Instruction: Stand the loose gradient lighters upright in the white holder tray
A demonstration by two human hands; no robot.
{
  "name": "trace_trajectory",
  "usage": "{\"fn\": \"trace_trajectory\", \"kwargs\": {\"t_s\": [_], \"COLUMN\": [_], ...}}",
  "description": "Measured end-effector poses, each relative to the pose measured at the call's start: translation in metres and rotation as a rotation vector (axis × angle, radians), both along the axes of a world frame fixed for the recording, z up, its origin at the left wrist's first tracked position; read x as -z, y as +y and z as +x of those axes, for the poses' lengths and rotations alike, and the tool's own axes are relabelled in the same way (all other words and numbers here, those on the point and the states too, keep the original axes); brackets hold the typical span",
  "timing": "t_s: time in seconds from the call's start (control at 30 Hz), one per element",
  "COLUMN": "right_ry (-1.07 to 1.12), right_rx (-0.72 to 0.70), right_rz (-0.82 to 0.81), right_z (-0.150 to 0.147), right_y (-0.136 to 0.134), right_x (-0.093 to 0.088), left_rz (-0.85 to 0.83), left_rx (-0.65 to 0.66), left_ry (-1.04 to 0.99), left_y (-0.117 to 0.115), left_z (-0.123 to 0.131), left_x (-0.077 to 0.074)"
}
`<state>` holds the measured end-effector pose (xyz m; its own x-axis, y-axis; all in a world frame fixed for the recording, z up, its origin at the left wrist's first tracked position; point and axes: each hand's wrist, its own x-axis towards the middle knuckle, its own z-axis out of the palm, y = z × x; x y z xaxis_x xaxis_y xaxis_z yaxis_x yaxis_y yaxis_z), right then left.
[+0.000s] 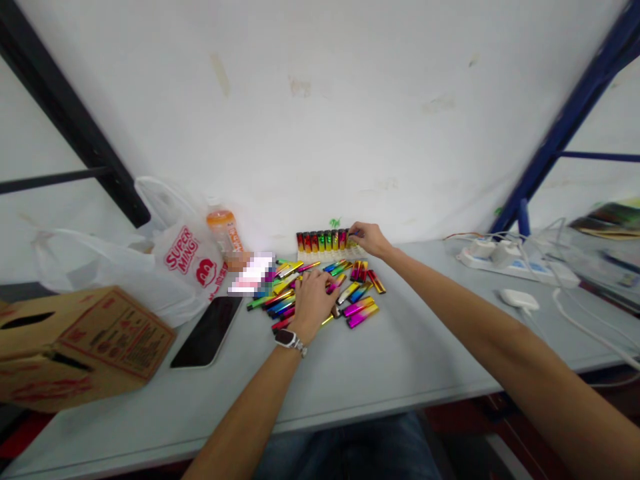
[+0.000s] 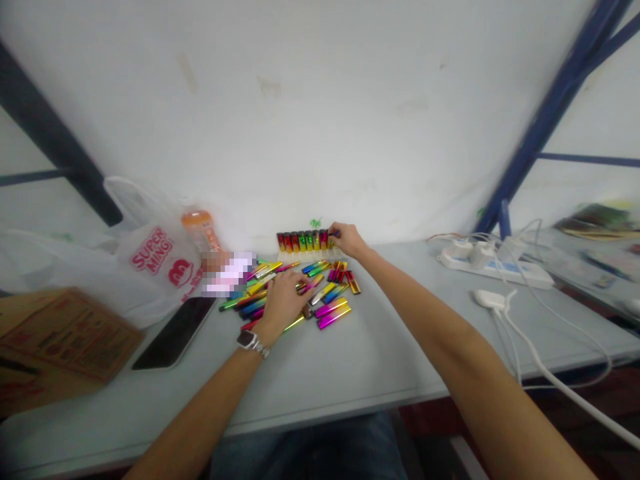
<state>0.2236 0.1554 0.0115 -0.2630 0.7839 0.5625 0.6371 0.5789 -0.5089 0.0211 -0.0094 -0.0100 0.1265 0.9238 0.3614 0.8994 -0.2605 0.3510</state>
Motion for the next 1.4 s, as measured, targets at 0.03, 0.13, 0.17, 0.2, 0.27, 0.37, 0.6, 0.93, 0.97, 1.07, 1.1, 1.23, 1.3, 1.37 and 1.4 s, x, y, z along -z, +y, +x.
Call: {"fn": "trace_trajectory", "kwargs": {"t_s": [0.03,0.13,0.17,0.2,0.27,0.37,0.6,0.93,0.97,1.07,1.1,1.23,1.3,1.37,1.4], "right_ry": [-0.002,-0.006,-0.018,-0.037,-0.086,-0.158,-0.229,0.088,0.139,0.333,0.385,0.483,0.495,0.501,0.498], "right_rx": [0.002,-0.014,-0.03,-0.048,-0.07,-0.06,0.049,0.028,0.002,-0.029,-0.033,-0.06,-0.071,-0.078,-0.084], "right_rz": [-0.007,-0.038,-0.05,-0.06,-0.082,-0.099,0.021,0.083,0.067,-0.001,-0.018,-0.065,-0.09,-0.109,-0.114], "right_z": [0.0,0.003,0.004,0.006,0.008,0.008,0.004,-0.02,-0.026,-0.039,-0.042,-0.047,-0.047,-0.049,-0.05], "right_y": [0.003,0.011,0.015,0.018,0.026,0.035,0.03,-0.051,-0.062,-0.094,-0.102,-0.121,-0.125,-0.127,-0.128], "right_x": [0.0,-0.003,-0.005,-0.007,-0.012,-0.013,0.004,0.013,0.014,0.018,0.019,0.025,0.027,0.029,0.029], "left_rz": [-0.008,-0.016,-0.016,-0.016,-0.02,-0.027,-0.005,0.143,0.147,0.169,0.172,0.092,0.044,0.007,-0.011], "left_rx": [-0.001,-0.01,-0.016,-0.022,-0.031,-0.035,0.02,0.173,0.199,0.261,0.28,0.377,0.412,0.411,0.395], "left_ry": [0.019,0.052,0.057,0.062,0.08,0.128,0.254,-0.113,-0.224,-0.54,-0.631,-0.954,-1.061,-1.125,-1.142], "left_y": [0.001,0.003,0.003,0.004,0.005,0.006,0.013,0.021,0.021,0.017,0.016,0.009,0.007,0.005,0.005], "left_z": [0.0,0.0,0.0,0.001,0.001,0.002,0.003,-0.011,-0.012,-0.011,-0.01,0.0,0.005,0.009,0.01], "left_x": [0.0,0.0,0.0,0.0,0.0,-0.002,-0.006,-0.005,-0.004,-0.004,-0.003,-0.004,-0.003,-0.002,-0.002]}}
